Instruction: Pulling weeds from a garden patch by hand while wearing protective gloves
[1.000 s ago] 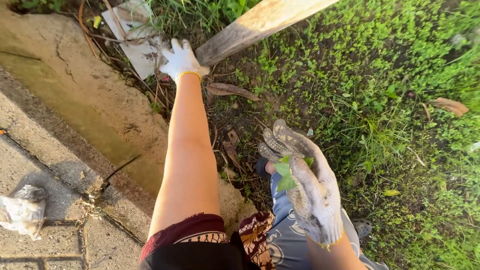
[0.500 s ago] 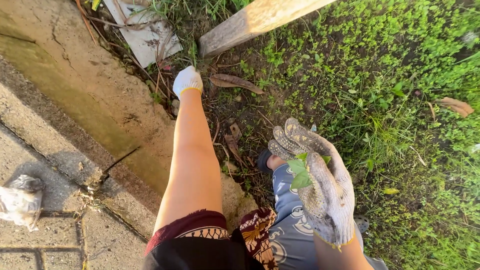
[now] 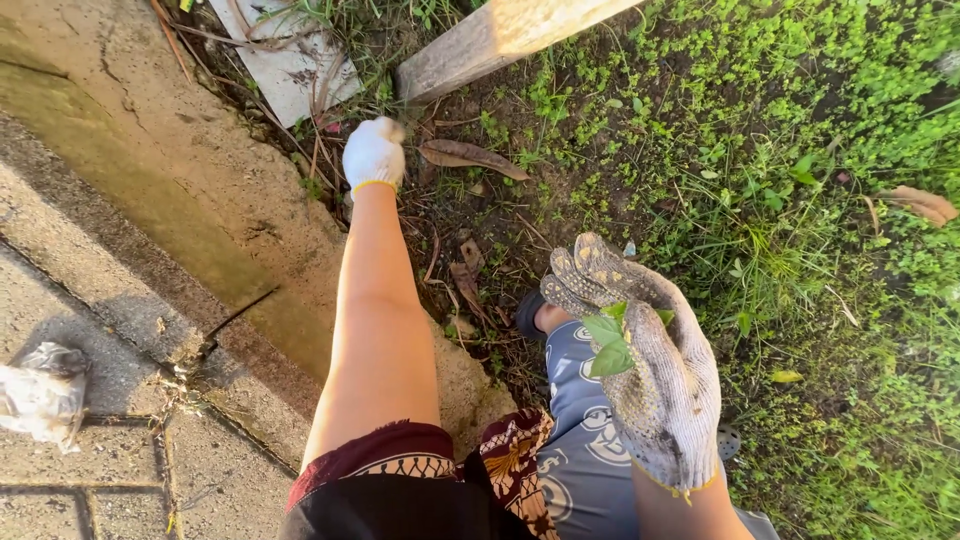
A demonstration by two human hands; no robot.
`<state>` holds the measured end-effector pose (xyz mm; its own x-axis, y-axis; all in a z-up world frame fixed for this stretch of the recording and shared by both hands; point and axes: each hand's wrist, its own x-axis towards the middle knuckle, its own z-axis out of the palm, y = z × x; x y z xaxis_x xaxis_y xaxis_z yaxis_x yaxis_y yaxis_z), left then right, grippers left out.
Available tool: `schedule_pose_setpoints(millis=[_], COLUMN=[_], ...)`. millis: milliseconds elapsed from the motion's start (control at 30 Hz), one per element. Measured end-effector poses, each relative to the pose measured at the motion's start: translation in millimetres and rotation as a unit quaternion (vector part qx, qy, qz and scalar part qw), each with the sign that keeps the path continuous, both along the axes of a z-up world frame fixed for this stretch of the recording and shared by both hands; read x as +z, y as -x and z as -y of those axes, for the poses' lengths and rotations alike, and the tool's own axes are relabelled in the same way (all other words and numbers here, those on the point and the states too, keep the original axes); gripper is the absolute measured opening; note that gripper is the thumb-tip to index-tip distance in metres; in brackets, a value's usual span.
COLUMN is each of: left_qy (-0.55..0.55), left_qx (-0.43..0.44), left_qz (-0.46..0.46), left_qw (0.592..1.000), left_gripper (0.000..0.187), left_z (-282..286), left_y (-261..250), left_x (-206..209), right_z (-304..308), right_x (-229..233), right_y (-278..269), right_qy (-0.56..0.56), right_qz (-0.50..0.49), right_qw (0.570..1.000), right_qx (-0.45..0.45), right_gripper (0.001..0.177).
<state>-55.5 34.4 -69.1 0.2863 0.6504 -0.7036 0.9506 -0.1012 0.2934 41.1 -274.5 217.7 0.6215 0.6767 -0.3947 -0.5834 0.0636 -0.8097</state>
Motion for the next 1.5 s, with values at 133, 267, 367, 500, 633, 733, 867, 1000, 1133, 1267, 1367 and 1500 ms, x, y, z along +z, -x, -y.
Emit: schedule_pose_setpoints(millis=[133,267,367,500,633,733,867,1000,1133,1267,1367,1500], left_qy=[-0.071,-0.152,-0.125,-0.095,-0.114,-0.040,-0.037,-0.013,-0.030,0.014,0.025,0.053], left_qx=[-0.121,-0.160,-0.060,0.217,0.028,0.364,0.096,0.097,0.071,0.191,0.230,0.284], left_qz=[0.048,-0.005,-0.035,0.010,-0.104,-0.033,-0.110,-0.081,-0.044,0.037,0.087,0.150], left_qw=[0.989,0.975,0.990,0.971,0.988,0.930,0.989,0.992,0.996,0.981,0.969,0.945], left_gripper=[0.034,0.037,0.029,0.051,0.027,0.065,0.032,0.023,0.021,0.023,0.026,0.032], left_z=[-4.5,-7.8,-19.8,-43.4,-52.1,-49.3,-52.1,-43.0,-21.5,21.0,59.2,113.0], left_y=[-6.8,-35.5,-48.2,-47.1,-35.3,-24.7,-3.2,12.4,14.9,30.1,40.0,52.7], left_x=[-41.6,6.3,28.7,-16.7,-44.9,-48.4,-103.3,-114.6,-69.9,-45.3,-39.4,-30.0], right_z=[-4.6,-1.3,-5.5,-12.7,-17.0,-20.9,-28.1,-29.8,-33.1,-24.6,-12.8,-7.9], right_x=[4.9,1.2,3.6,4.8,5.2,3.3,1.1,-0.7,3.5,2.2,-3.2,-17.6], right_y=[-1.9,1.9,2.8,2.8,3.5,5.3,7.1,7.9,7.1,0.4,-15.1,-54.7], right_qy=[0.004,-0.034,0.000,0.001,-0.007,-0.020,0.006,0.014,0.033,0.008,-0.066,-0.131], right_qz=[0.045,0.016,-0.014,-0.034,-0.033,-0.034,-0.004,-0.004,-0.023,0.014,0.033,-0.167], right_qw=[0.998,0.999,1.000,0.999,0.999,0.999,1.000,1.000,0.999,1.000,0.997,0.977], right_qx=[0.041,0.012,-0.005,-0.012,-0.018,-0.023,-0.001,0.002,-0.002,-0.021,0.017,-0.029], right_gripper=[0.057,0.046,0.050,0.048,0.044,0.041,0.045,0.044,0.048,0.045,0.066,0.050])
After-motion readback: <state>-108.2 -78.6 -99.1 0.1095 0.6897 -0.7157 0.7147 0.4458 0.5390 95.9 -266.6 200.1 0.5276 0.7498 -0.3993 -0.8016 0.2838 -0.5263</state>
